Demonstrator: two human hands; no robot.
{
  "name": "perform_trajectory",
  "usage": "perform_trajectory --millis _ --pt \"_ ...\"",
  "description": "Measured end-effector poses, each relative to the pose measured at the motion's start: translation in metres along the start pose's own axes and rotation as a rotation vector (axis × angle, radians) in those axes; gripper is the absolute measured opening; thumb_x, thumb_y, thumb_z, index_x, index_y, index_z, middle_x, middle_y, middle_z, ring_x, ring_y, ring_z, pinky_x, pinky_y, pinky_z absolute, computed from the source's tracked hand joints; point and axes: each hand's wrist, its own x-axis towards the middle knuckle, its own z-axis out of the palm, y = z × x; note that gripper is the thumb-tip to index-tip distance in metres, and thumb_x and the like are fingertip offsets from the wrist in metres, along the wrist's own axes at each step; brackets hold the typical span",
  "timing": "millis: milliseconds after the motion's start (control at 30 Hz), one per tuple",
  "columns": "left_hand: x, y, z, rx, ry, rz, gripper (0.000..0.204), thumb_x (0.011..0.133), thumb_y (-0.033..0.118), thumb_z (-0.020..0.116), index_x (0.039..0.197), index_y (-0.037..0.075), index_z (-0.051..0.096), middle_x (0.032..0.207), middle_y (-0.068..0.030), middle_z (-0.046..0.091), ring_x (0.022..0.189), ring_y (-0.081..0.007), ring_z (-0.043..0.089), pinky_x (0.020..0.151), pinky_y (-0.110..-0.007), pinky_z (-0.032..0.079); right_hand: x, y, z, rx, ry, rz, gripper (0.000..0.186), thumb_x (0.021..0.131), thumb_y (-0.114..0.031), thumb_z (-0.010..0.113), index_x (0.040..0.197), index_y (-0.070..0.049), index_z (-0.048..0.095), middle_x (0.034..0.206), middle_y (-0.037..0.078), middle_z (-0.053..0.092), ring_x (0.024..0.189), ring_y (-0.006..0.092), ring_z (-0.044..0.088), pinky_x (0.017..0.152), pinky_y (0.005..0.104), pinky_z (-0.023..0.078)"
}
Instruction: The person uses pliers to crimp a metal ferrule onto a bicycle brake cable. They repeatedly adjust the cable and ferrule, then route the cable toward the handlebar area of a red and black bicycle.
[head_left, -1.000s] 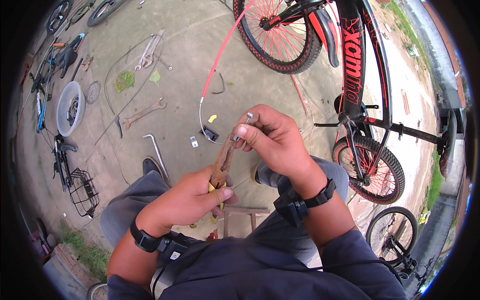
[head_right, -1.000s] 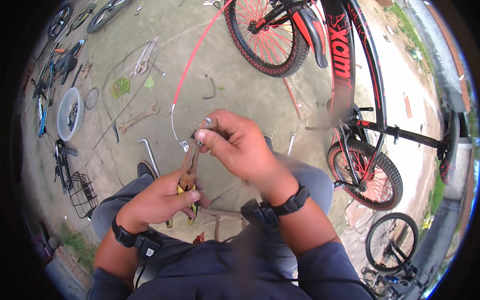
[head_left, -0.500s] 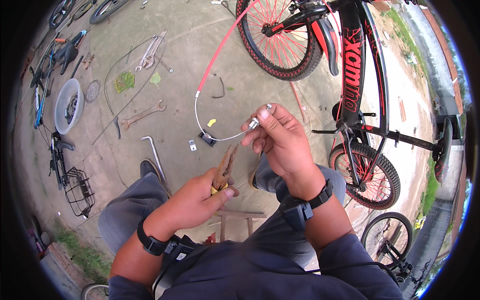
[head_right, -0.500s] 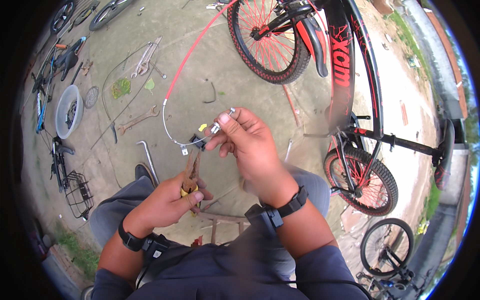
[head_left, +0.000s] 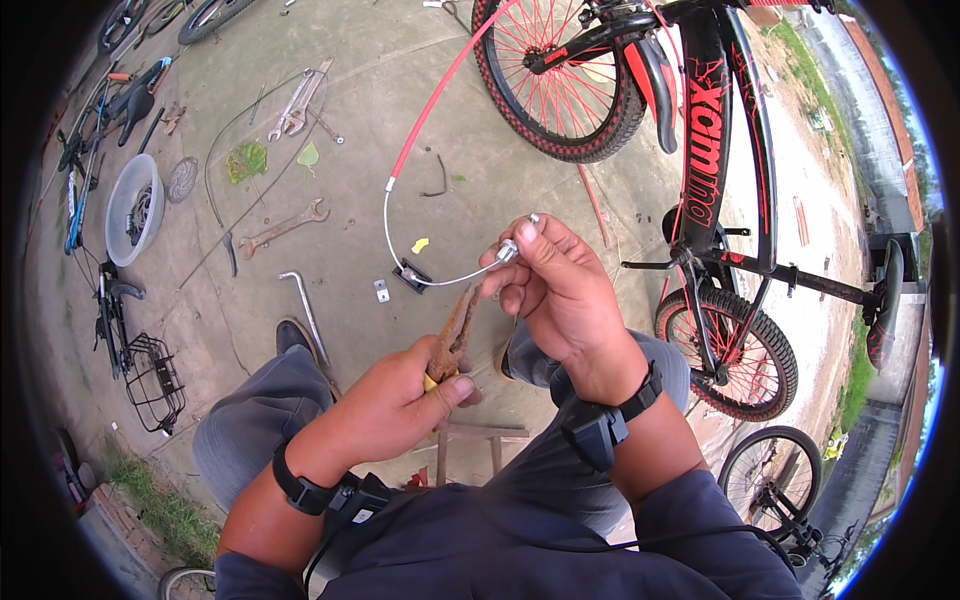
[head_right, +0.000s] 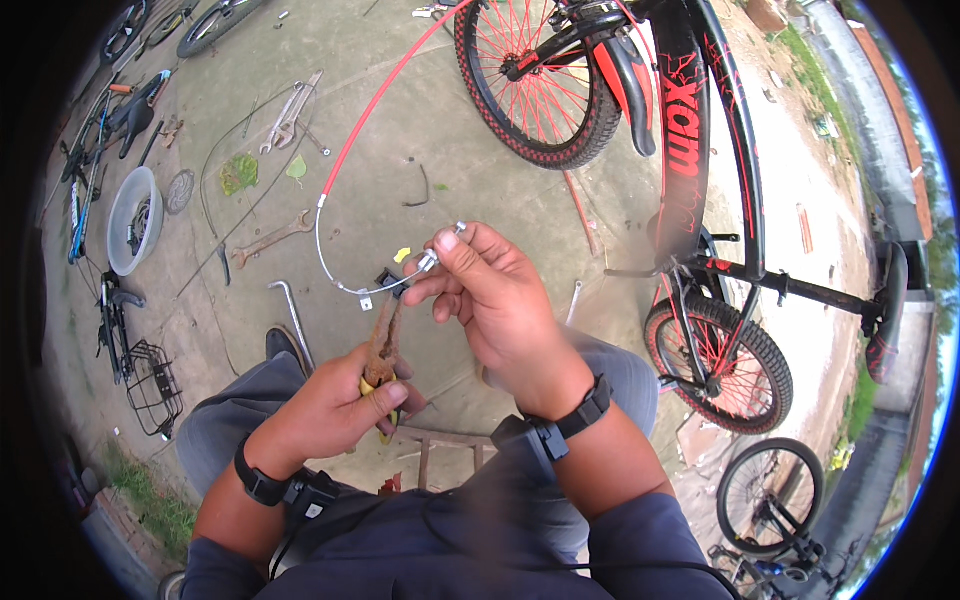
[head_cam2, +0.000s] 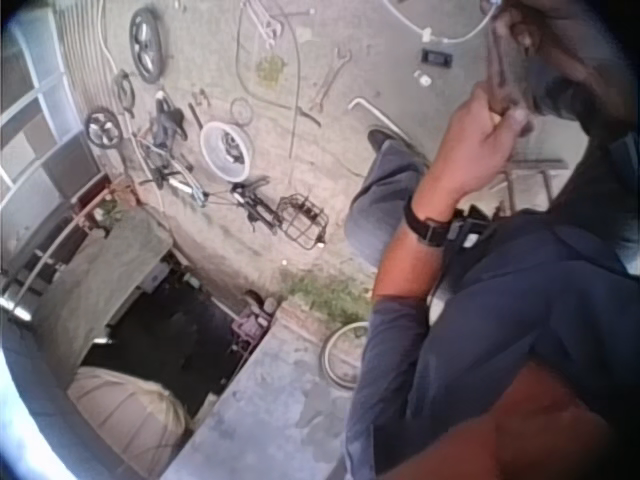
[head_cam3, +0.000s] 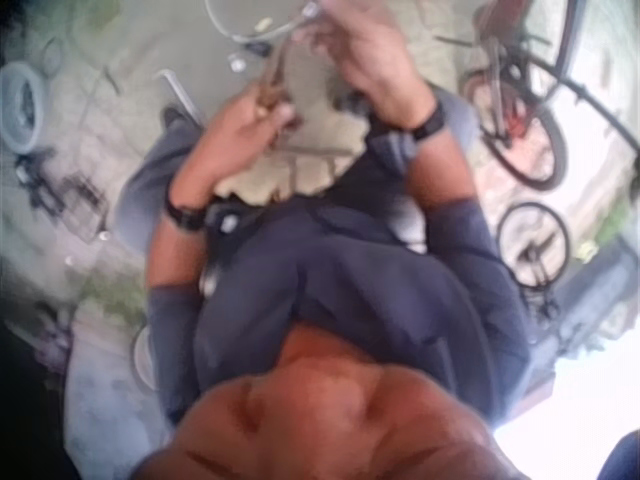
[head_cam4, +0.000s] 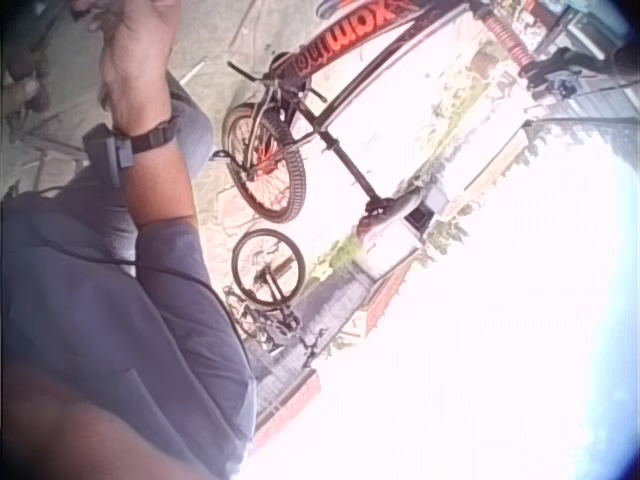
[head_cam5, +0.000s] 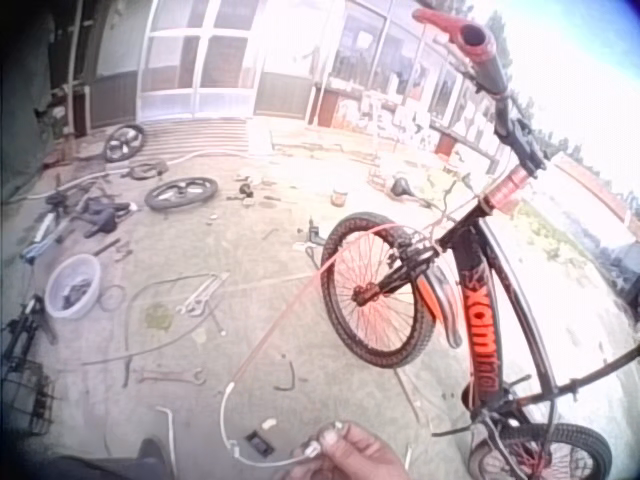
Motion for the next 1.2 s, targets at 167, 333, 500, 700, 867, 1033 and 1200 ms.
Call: perform_trajectory --millis 167,333,500,700,867,1033,1200 --pt "-0.001 0.0 0.001 -0.019 0.008 0.01 0.031 0.111 0.026 0.056 0.123 -0.002 0.053 0.103 -0.0112 0.075 0.089 -0.0156 0.072 0.073 -0.031 0.061 -0.001 0.0 0.0 -0.006 -0.008 0.0 0.016 0.11 -0.022 0.059 0.108 -0.007 0.064 0.101 0.015 0.076 0.082 0.0225 0.078 0.058 0.0247 0.056" --pt "-0.002 -0.001 0.002 -0.025 0.137 0.071 0.033 0.109 0.031 0.061 0.119 0.0 0.055 0.102 -0.0104 0.075 0.084 -0.0141 0.071 0.067 -0.028 0.058 -0.002 -0.001 0.002 -0.001 -0.003 -0.004 0.016 0.109 -0.022 0.06 0.108 -0.007 0.064 0.102 0.015 0.076 0.084 0.0227 0.078 0.059 0.0248 0.056" --pt "0.001 -0.008 -0.008 -0.252 0.59 0.24 0.029 0.105 0.033 0.067 0.112 0.006 0.058 0.093 -0.0056 0.072 0.079 -0.0151 0.072 0.058 -0.025 0.05 -0.003 0.002 0.003 -0.025 0.001 -0.027 0.016 0.108 -0.022 0.062 0.105 -0.006 0.065 0.099 0.012 0.074 0.084 0.0214 0.077 0.06 0.0245 0.056" --pt "0.013 0.01 -0.026 -0.651 0.593 0.229 0.025 0.104 0.031 0.07 0.112 0.008 0.063 0.09 -0.0026 0.07 0.079 -0.0149 0.073 0.053 -0.021 0.045 -0.007 0.003 0.005 -0.087 -0.069 -0.017 0.016 0.106 -0.021 0.065 0.105 -0.005 0.066 0.098 0.011 0.074 0.083 0.0199 0.076 0.062 0.0254 0.057" --pt "0.013 0.009 -0.035 -0.8 0.475 0.239 0.025 0.103 0.027 0.07 0.117 0.007 0.065 0.092 -0.0037 0.072 0.081 -0.0162 0.074 0.053 -0.021 0.048 -0.009 0.0 0.006 -0.199 -0.116 0.005 0.018 0.103 -0.02 0.07 0.108 -0.003 0.066 0.1 0.011 0.074 0.085 0.0206 0.076 0.064 0.0264 0.059" --pt "0.011 0.003 -0.038 -0.842 0.417 0.259 0.024 0.101 0.022 0.072 0.119 0.006 0.067 0.096 -0.0054 0.075 0.083 -0.0164 0.075 0.054 -0.021 0.049 -0.012 -0.004 0.01 -0.286 -0.16 0.0 0.016 0.099 -0.012 0.074 0.112 -0.003 0.07 0.098 0.007 0.075 0.088 0.0171 0.075 0.069 0.0265 0.056" --pt "0.009 0.001 -0.031 -0.76 0.261 0.216 0.021 0.101 0.018 0.072 0.118 0.007 0.068 0.1 -0.0062 0.076 0.085 -0.0152 0.074 0.056 -0.021 0.049 -0.016 0.001 0.017 -0.404 -0.198 -0.032 0.014 0.099 -0.004 0.074 0.112 -0.002 0.071 0.1 0.006 0.076 0.091 0.0141 0.074 0.075 0.0255 0.056"
